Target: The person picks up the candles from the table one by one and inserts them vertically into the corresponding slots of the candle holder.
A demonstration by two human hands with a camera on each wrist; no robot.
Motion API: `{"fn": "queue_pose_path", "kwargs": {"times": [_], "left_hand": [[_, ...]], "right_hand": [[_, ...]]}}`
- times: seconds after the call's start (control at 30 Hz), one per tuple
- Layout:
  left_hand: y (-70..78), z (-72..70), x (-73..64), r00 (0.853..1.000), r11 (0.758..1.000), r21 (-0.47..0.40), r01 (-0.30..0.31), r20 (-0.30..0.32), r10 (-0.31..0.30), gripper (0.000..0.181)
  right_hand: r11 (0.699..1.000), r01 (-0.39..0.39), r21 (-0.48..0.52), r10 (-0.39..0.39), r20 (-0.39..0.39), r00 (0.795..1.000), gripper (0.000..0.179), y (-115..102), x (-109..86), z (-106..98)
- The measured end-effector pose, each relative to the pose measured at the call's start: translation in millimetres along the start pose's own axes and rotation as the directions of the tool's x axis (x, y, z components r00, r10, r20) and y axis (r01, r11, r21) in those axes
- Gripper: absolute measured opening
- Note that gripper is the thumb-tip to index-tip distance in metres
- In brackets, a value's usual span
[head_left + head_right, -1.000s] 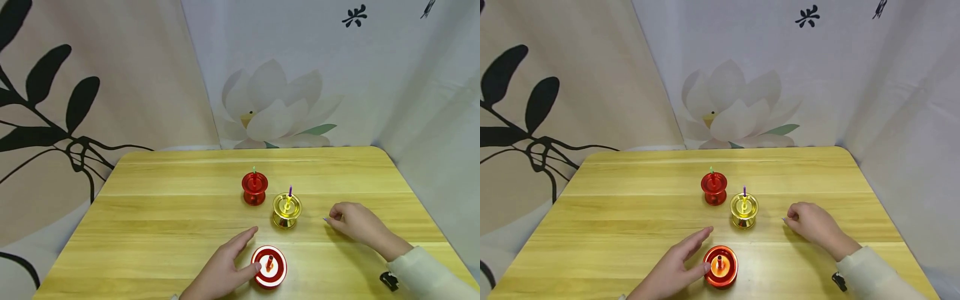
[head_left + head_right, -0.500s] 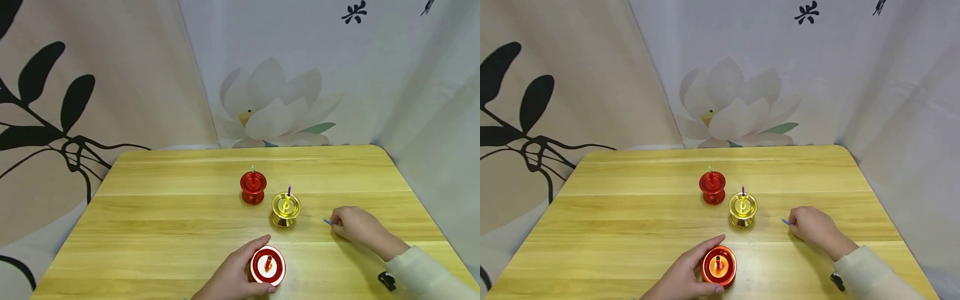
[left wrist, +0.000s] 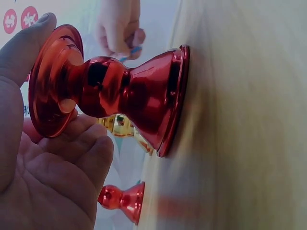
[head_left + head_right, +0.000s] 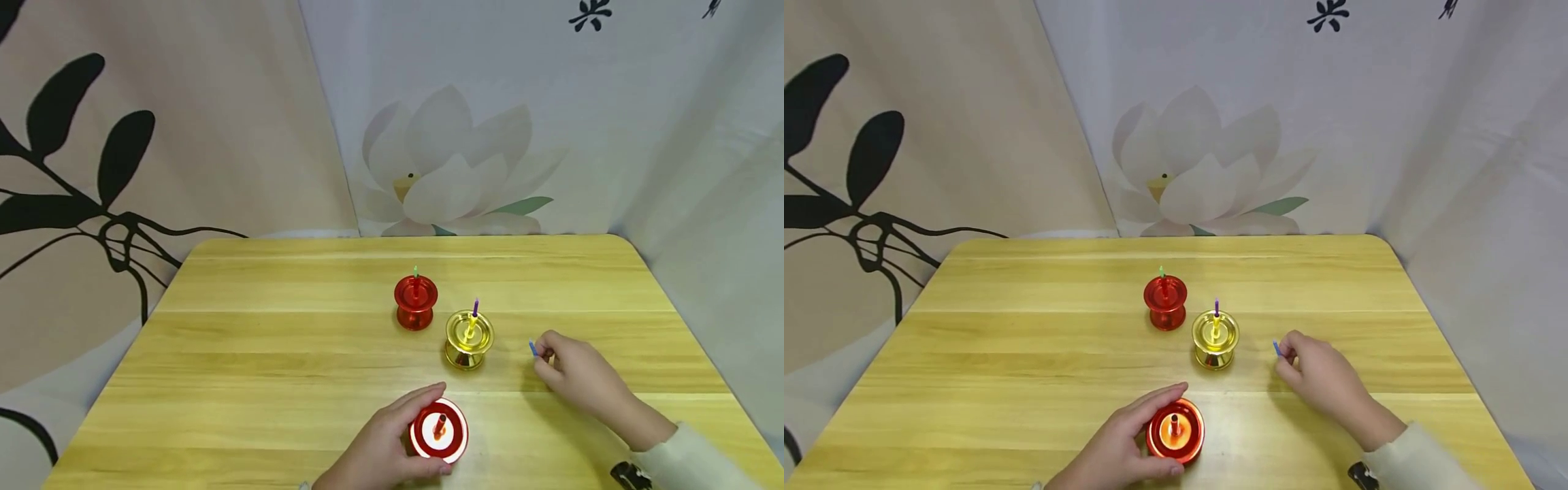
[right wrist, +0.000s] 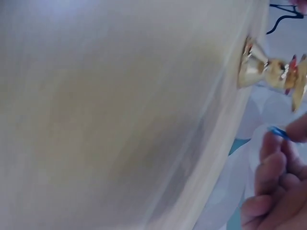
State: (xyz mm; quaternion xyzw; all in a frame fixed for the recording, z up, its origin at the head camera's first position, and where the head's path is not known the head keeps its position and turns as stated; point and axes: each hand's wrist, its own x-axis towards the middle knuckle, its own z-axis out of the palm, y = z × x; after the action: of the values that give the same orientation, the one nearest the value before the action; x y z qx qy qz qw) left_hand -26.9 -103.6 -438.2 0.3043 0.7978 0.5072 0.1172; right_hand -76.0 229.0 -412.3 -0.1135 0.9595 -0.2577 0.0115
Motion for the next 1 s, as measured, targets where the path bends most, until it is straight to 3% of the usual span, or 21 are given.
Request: {"fn": "queue_pose_path", "kwargs": {"times": [0.27, 0.53, 0.73, 0.9, 1.0], "left_hand": [[1.2, -0.8, 0.0, 1.000, 1.000, -0.001, -0.015, -0.007, 0.015, 0.084], [3.1, -1.1, -0.5, 1.000, 0.999, -0.041, -0.002, -0.003, 0.002, 0.083], [2.4, -1.1, -0.5, 0.999, 0.999, -0.013, -0.035, -0.014, 0.035, 0.082], [1.0, -0.5, -0.4, 0.998, 0.998, -0.003, -0.066, -0.021, 0.066, 0.082], [1.0, -0.8, -0.2, 0.997, 0.997, -0.006, -0.070, -0.019, 0.070, 0.083]], "right_hand": [[0.984, 0.100, 0.144, -0.074, -0.176, 0.982, 0.015, -22, -12.4, 9], [0.946, 0.209, 0.246, -0.144, -0.257, 0.956, 0.030, -41, -20.9, 20], [0.892, 0.332, 0.306, -0.229, -0.325, 0.917, 0.038, -61, -22.9, 28], [0.829, 0.415, 0.375, -0.307, -0.314, 0.898, 0.038, -76, -23.6, 31], [0.807, 0.443, 0.391, -0.344, -0.299, 0.890, 0.039, -85, -23.3, 30]]}}
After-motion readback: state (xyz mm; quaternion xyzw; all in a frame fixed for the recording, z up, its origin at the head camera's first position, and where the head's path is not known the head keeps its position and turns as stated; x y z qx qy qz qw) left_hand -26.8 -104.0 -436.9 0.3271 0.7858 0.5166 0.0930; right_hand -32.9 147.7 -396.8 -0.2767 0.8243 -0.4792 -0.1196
